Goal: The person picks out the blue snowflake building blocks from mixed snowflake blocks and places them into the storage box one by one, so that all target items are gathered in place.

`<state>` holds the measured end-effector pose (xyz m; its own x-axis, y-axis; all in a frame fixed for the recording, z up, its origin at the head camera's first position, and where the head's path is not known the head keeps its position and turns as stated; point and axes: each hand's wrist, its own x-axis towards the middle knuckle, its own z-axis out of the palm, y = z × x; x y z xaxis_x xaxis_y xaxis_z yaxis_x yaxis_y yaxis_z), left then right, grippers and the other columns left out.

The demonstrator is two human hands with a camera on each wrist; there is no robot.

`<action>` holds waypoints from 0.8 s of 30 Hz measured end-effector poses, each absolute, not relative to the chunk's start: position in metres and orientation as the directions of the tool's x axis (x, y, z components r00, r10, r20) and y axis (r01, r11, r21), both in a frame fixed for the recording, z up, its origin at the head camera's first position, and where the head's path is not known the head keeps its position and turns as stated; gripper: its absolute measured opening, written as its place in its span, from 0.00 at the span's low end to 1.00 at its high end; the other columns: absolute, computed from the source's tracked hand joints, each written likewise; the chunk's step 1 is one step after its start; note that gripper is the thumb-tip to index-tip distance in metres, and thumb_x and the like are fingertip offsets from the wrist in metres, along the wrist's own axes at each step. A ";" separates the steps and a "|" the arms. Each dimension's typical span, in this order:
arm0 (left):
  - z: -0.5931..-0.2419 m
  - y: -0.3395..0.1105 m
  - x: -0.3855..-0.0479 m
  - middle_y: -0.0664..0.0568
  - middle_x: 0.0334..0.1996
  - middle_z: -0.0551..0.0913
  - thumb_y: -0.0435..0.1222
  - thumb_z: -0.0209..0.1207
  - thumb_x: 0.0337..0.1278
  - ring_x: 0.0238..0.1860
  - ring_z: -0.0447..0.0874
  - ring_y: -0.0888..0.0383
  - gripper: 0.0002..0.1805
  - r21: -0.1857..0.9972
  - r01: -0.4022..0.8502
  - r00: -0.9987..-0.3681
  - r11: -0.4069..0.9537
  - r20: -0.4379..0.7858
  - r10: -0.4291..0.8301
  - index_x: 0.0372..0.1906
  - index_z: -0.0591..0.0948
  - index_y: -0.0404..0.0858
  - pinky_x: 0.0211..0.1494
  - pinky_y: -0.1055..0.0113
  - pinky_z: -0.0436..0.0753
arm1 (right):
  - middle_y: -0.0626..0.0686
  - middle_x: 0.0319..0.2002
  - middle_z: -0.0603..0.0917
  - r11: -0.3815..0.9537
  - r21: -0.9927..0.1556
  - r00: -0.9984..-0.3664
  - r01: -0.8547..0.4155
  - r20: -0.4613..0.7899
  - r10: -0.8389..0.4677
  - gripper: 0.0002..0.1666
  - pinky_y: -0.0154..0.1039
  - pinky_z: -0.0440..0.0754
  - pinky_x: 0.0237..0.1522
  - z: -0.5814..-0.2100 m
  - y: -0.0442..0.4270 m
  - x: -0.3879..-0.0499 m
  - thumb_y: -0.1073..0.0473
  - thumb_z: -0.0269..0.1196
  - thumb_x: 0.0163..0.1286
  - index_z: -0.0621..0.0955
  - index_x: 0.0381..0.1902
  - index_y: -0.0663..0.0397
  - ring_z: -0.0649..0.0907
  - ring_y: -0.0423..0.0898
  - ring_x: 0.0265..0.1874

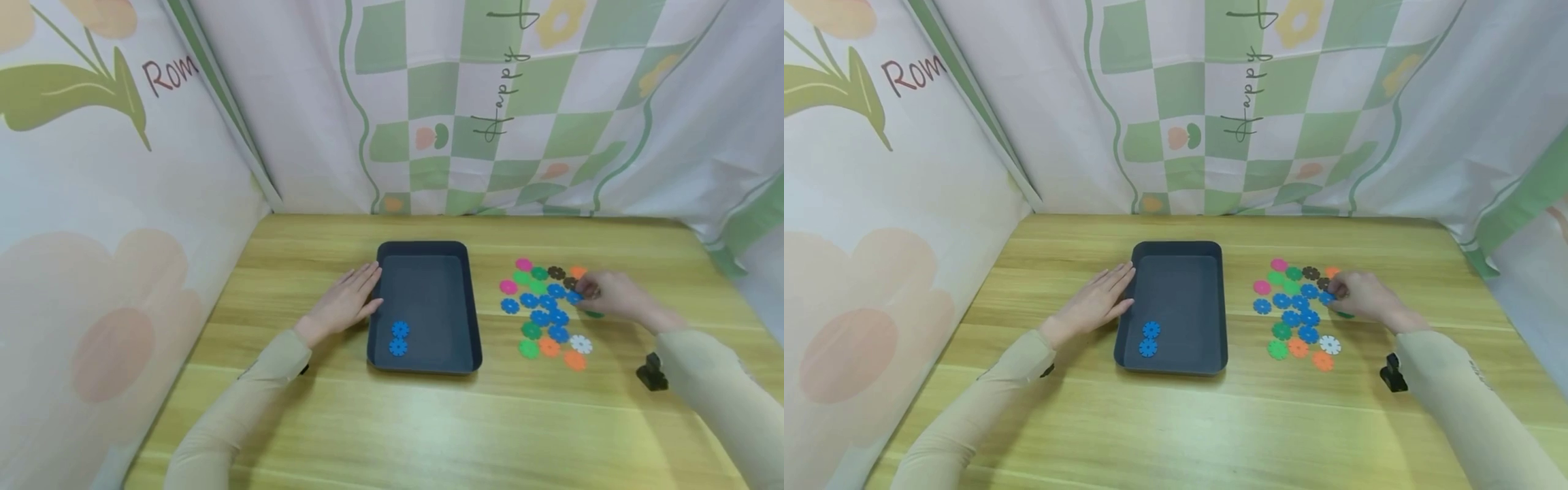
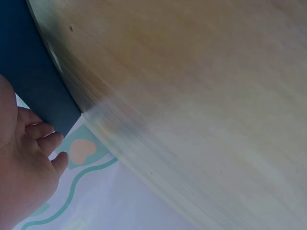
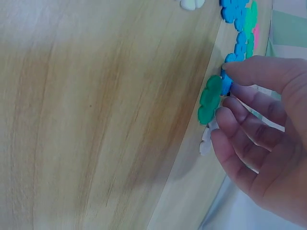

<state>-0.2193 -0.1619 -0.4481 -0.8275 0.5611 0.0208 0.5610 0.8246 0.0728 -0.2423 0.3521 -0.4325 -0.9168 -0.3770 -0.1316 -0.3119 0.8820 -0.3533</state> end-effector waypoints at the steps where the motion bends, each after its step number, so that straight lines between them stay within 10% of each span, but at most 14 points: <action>1: -0.448 -0.162 -0.219 0.43 0.79 0.53 0.51 0.44 0.77 0.80 0.52 0.48 0.36 0.071 0.561 -0.827 0.825 0.020 0.561 0.78 0.56 0.34 0.82 0.51 0.57 | 0.62 0.36 0.86 0.882 -0.350 -0.916 -0.315 -0.132 -0.379 0.21 0.52 0.86 0.41 -0.432 0.352 -0.242 0.61 0.71 0.56 0.81 0.42 0.72 0.84 0.53 0.35; 24: -0.447 -0.162 -0.221 0.43 0.79 0.53 0.52 0.44 0.77 0.80 0.53 0.48 0.37 0.055 0.563 -0.826 0.825 0.007 0.563 0.78 0.56 0.34 0.81 0.51 0.57 | 0.62 0.37 0.87 0.871 -0.381 -0.913 -0.310 -0.136 -0.384 0.24 0.50 0.87 0.40 -0.432 0.354 -0.240 0.60 0.72 0.56 0.81 0.47 0.72 0.85 0.51 0.35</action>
<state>-0.2207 -0.1615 -0.4472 -0.8263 0.5632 0.0068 0.5626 0.8249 0.0551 -0.2395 0.3540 -0.4317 -0.9131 -0.3843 -0.1364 -0.3099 0.8713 -0.3806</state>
